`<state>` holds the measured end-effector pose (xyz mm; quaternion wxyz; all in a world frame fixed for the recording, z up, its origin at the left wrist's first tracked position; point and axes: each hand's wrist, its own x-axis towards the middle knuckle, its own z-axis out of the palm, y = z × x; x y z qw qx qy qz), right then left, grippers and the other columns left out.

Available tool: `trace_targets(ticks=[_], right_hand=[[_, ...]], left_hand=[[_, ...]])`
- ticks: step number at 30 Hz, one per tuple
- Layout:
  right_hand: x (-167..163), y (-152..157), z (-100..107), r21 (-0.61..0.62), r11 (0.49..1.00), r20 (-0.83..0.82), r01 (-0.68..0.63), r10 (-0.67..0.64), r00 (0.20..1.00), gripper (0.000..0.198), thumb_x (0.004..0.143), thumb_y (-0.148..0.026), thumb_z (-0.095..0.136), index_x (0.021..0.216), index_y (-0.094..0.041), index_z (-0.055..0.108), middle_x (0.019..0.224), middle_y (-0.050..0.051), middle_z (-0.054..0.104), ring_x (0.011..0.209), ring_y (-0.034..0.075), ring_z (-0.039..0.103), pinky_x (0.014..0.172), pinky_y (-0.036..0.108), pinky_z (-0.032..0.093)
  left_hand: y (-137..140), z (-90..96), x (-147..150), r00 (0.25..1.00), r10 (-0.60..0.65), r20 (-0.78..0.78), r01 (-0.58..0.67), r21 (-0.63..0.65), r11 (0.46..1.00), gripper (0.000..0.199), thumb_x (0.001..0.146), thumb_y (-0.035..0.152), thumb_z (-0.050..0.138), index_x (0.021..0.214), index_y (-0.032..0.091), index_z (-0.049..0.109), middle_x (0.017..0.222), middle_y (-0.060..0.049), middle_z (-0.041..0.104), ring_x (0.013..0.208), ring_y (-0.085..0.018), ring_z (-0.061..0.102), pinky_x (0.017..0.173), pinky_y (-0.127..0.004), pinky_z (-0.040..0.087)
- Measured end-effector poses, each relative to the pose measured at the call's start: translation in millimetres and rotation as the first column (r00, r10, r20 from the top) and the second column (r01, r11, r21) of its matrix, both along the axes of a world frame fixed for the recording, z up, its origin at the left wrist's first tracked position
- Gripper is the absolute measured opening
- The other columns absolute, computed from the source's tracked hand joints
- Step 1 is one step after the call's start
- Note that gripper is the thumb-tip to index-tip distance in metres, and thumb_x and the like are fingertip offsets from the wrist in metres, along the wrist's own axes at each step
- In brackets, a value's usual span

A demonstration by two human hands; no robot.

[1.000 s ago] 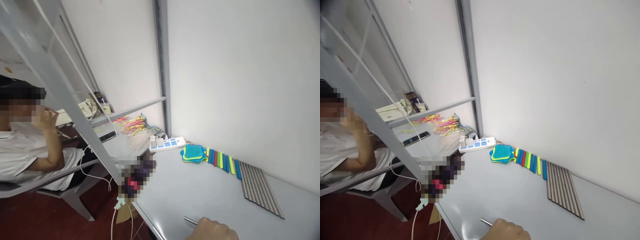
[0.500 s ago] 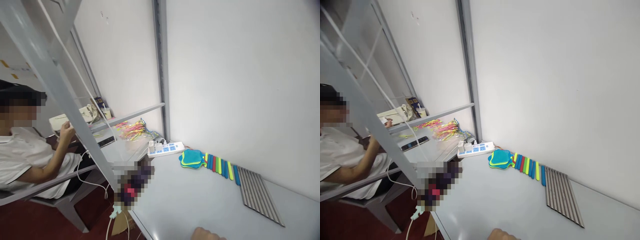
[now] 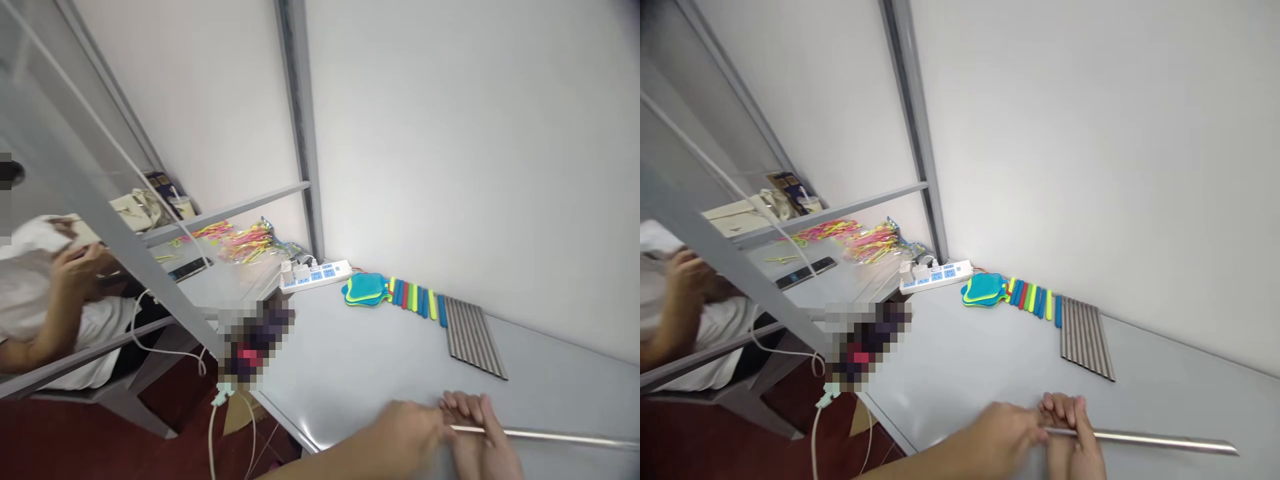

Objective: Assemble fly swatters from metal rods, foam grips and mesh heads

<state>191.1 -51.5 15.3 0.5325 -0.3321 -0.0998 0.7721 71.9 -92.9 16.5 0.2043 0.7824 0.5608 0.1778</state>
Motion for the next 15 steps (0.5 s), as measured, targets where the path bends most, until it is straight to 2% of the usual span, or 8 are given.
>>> trace_targets(ticks=[2, 4, 6, 8, 10, 13, 15], right_hand=[[19, 18, 16, 0.061, 0.995, -0.045, 0.082, -0.079, 0.996, 0.023, 0.07, -0.033, 0.055, 0.057, -0.02, 0.041, 0.053, -0.004, 0.04, 0.05, 0.01, 0.041, 0.047, 0.027, 0.036], [36, 37, 28, 0.121, 0.973, -0.065, 0.197, -0.191, 0.98, 0.029, 0.071, -0.026, 0.055, 0.053, -0.019, 0.034, 0.045, -0.007, 0.028, 0.038, 0.007, 0.028, 0.037, 0.023, 0.028], [44, 52, 35, 0.144, 0.976, -0.033, 0.163, -0.16, 0.987, 0.033, 0.072, -0.025, 0.053, 0.051, -0.019, 0.028, 0.043, -0.008, 0.02, 0.035, 0.006, 0.02, 0.033, 0.023, 0.019], [39, 61, 35, 0.171, 0.978, 0.008, 0.12, -0.123, 0.992, 0.034, 0.073, -0.028, 0.052, 0.052, -0.019, 0.027, 0.043, -0.009, 0.018, 0.035, 0.006, 0.016, 0.033, 0.023, 0.015], [24, 63, 32, 0.175, 0.97, 0.035, 0.168, -0.177, 0.984, 0.036, 0.073, -0.031, 0.052, 0.052, -0.019, 0.025, 0.043, -0.009, 0.014, 0.034, 0.005, 0.011, 0.032, 0.024, 0.009], [-1, 49, 22, 0.152, 0.963, 0.038, 0.221, -0.229, 0.973, 0.038, 0.073, -0.033, 0.051, 0.052, -0.019, 0.024, 0.043, -0.01, 0.012, 0.034, 0.005, 0.009, 0.033, 0.025, 0.006], [-13, 35, 17, 0.095, 0.974, 0.042, 0.207, -0.212, 0.976, 0.038, 0.073, -0.034, 0.051, 0.052, -0.019, 0.023, 0.043, -0.01, 0.011, 0.034, 0.005, 0.008, 0.033, 0.025, 0.005]], left_hand=[[-5, 6.7, -11, 0.991, 0.137, 0.013, -0.137, 0.005, 0.991, 0.033, 0.086, 0.036, 0.023, 0.077, 0.019, 0.051, 0.069, -0.002, 0.059, 0.065, -0.014, 0.054, 0.059, -0.022, 0.037], [-11, 9.0, -18, 0.977, 0.203, 0.057, -0.2, -0.053, 0.978, 0.031, 0.085, 0.035, 0.024, 0.074, 0.02, 0.049, 0.072, -0.001, 0.058, 0.068, -0.013, 0.053, 0.059, -0.021, 0.037], [-16, 6.9, -20, 0.975, 0.214, 0.06, -0.207, -0.107, 0.972, 0.032, 0.086, 0.028, 0.021, 0.069, 0.019, 0.046, 0.066, 0.0, 0.057, 0.063, -0.012, 0.053, 0.058, -0.02, 0.036], [-16, 2.3, -15, 0.963, 0.27, 0.004, -0.267, -0.137, 0.954, 0.031, 0.086, 0.024, 0.02, 0.067, 0.019, 0.044, 0.063, -0.001, 0.057, 0.057, -0.013, 0.052, 0.052, -0.022, 0.034], [-14, -2.9, -10, 0.946, 0.317, -0.059, -0.322, -0.129, 0.938, 0.028, 0.084, 0.021, 0.02, 0.069, 0.019, 0.043, 0.063, -0.003, 0.058, 0.055, -0.015, 0.052, 0.049, -0.024, 0.032], [-11, -8.6, -2, 0.952, 0.295, -0.084, -0.304, -0.129, 0.944, 0.026, 0.084, 0.02, 0.021, 0.069, 0.019, 0.042, 0.064, -0.004, 0.058, 0.056, -0.016, 0.052, 0.05, -0.025, 0.031], [-9, -10.1, 1, 0.963, 0.255, -0.093, -0.267, -0.161, 0.95, 0.023, 0.082, 0.02, 0.024, 0.069, 0.019, 0.043, 0.062, -0.003, 0.057, 0.055, -0.016, 0.052, 0.048, -0.024, 0.029]])
